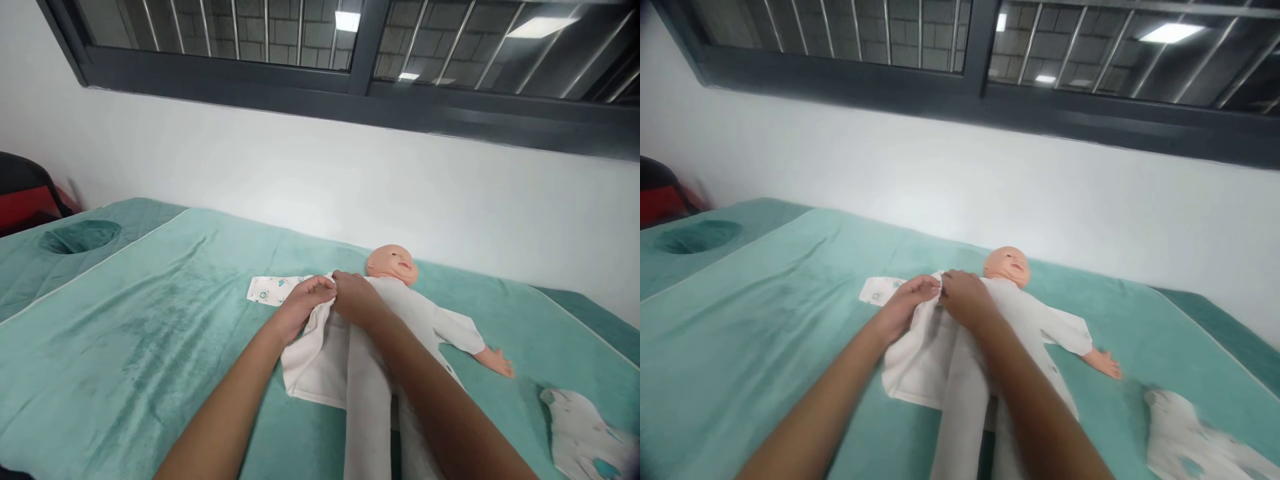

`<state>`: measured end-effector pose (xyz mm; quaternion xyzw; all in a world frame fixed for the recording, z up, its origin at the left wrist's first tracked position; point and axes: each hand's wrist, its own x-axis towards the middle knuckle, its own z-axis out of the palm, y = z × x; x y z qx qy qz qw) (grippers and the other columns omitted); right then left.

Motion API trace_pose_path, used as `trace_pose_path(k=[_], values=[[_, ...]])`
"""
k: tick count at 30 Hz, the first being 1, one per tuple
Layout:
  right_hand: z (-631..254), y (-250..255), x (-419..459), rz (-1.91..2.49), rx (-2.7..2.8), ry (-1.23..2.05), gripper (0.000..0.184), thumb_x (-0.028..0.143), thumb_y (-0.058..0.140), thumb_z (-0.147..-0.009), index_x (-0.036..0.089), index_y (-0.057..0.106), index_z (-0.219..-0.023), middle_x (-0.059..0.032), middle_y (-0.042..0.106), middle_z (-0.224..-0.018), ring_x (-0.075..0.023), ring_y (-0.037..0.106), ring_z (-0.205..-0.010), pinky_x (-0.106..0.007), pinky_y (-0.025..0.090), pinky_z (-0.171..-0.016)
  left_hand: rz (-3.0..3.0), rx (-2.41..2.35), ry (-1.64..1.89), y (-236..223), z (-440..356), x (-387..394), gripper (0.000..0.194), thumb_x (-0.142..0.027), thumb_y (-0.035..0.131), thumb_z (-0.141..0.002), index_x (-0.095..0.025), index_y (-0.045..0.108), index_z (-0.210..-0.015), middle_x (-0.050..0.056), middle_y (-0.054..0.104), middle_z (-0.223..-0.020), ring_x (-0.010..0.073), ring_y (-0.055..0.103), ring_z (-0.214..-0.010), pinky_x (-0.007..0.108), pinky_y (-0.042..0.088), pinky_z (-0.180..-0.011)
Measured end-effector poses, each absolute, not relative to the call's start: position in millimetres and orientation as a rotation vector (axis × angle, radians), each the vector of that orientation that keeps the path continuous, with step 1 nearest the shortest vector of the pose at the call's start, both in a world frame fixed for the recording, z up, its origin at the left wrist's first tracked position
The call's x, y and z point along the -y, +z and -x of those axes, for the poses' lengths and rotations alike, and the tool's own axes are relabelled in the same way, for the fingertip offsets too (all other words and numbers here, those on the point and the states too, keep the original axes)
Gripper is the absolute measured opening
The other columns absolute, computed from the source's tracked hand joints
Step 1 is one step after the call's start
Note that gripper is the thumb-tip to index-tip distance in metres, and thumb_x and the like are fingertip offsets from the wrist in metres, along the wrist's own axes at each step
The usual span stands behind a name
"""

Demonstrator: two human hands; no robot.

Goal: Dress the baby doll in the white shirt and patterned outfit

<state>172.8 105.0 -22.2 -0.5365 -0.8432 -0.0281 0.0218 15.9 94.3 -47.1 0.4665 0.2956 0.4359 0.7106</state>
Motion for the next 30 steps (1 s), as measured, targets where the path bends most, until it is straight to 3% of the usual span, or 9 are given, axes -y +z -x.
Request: trace_pose_path(k=[4, 6, 9, 13, 15, 17, 20, 25, 30], values=[[-220.7, -6.6, -77.6, 1.705, 1.943, -0.004, 0.027, 0.035, 0.039, -0.094, 0.025, 0.063, -0.103, -0.0047, 0.066, -0.107, -0.0184, 0.059, -0.095, -0.027, 0.041, -0.077, -1.013, -0.743, 1.044, -52.1, -4.8, -99.0, 0.042, -0.037, 0.075, -0.070, -0.023, 0.057, -0.105, 0.001, 0.064, -0.092, 0.0163, 0.061, -0.078, 0.027, 0.047, -0.071], [-259.5, -8.8, -59.4, 1.931, 1.519, -0.076, 0.031, 0.042, 0.039, -0.092, 0.023, 0.063, -0.089, -0.0052, 0.068, -0.094, -0.0186, 0.059, -0.081, -0.028, 0.041, -0.069, -1.129, -0.848, 1.067, -54.7, 1.6, -102.6, 0.047, -0.034, 0.075, -0.070, -0.025, 0.056, -0.112, 0.002, 0.065, -0.099, 0.0186, 0.062, -0.085, 0.029, 0.047, -0.076], [-312.7, -24.7, -37.3, 2.289, 1.411, 0.068, 0.052, 0.060, 0.036, -0.088, 0.021, 0.056, -0.061, -0.0068, 0.064, -0.066, -0.0208, 0.055, -0.063, -0.030, 0.037, -0.059, -1.398, -1.116, 1.112, -60.3, 1.6, -106.4, 0.032, -0.033, 0.068, -0.074, -0.022, 0.063, -0.104, 0.003, 0.066, -0.100, 0.0212, 0.060, -0.093, 0.031, 0.044, -0.084], [-334.9, -43.7, -25.3, 2.304, 1.483, 0.364, 0.064, 0.070, 0.034, -0.083, 0.020, 0.056, -0.051, -0.0111, 0.066, -0.064, -0.0246, 0.059, -0.063, -0.034, 0.042, -0.061, -1.593, -1.299, 1.142, -67.4, -6.6, -107.8, 0.024, -0.040, 0.052, -0.086, -0.021, 0.066, -0.090, 0.003, 0.069, -0.097, 0.0214, 0.059, -0.092, 0.032, 0.041, -0.085], [-327.2, -46.0, -24.8, 2.239, 1.402, 0.448, 0.063, 0.071, 0.036, -0.082, 0.019, 0.063, -0.059, -0.0126, 0.071, -0.076, -0.0287, 0.064, -0.077, -0.036, 0.046, -0.070, -1.603, -1.346, 1.147, -68.1, -8.3, -107.9, 0.029, -0.043, 0.048, -0.088, -0.021, 0.065, -0.084, 0.002, 0.068, -0.086, 0.0202, 0.059, -0.084, 0.030, 0.042, -0.080], [-315.9, -45.4, -25.5, 2.147, 1.268, 0.570, 0.062, 0.070, 0.040, -0.082, 0.017, 0.072, -0.081, -0.0119, 0.072, -0.098, -0.0317, 0.064, -0.097, -0.038, 0.046, -0.084, -1.573, -1.389, 1.175, -66.7, -7.8, -108.1, 0.032, -0.046, 0.046, -0.088, -0.020, 0.064, -0.082, 0.002, 0.067, -0.081, 0.0196, 0.059, -0.081, 0.029, 0.044, -0.077], [-303.1, -45.2, -25.0, 1.948, 1.135, 0.747, 0.065, 0.069, 0.046, -0.081, 0.016, 0.069, -0.110, -0.0093, 0.065, -0.123, -0.0316, 0.056, -0.118, -0.039, 0.042, -0.100, -1.531, -1.378, 1.170, -62.7, -5.7, -108.2, 0.031, -0.045, 0.051, -0.085, -0.019, 0.064, -0.097, 0.003, 0.068, -0.090, 0.0203, 0.061, -0.086, 0.030, 0.047, -0.079], [-298.2, -47.0, -19.6, 1.703, 1.105, 0.953, 0.067, 0.069, 0.054, -0.078, 0.019, 0.065, -0.121, -0.0078, 0.065, -0.123, -0.0294, 0.058, -0.116, -0.037, 0.046, -0.099, -1.755, -1.419, 0.976, -64.3, -8.4, -105.1, 0.037, -0.027, 0.060, -0.080, -0.018, 0.062, -0.116, 0.008, 0.066, -0.118, 0.0239, 0.060, -0.108, 0.035, 0.044, -0.096], [-300.1, -47.1, -15.9, 1.740, 1.076, 0.978, 0.067, 0.065, 0.063, -0.074, 0.024, 0.059, -0.127, -0.0067, 0.062, -0.128, -0.0302, 0.053, -0.123, -0.040, 0.046, -0.102, -2.046, -1.476, 1.004, -75.1, -15.0, -103.1, 0.030, -0.017, 0.047, -0.085, -0.017, 0.063, -0.111, 0.010, 0.066, -0.113, 0.0235, 0.059, -0.105, 0.035, 0.043, -0.093]])
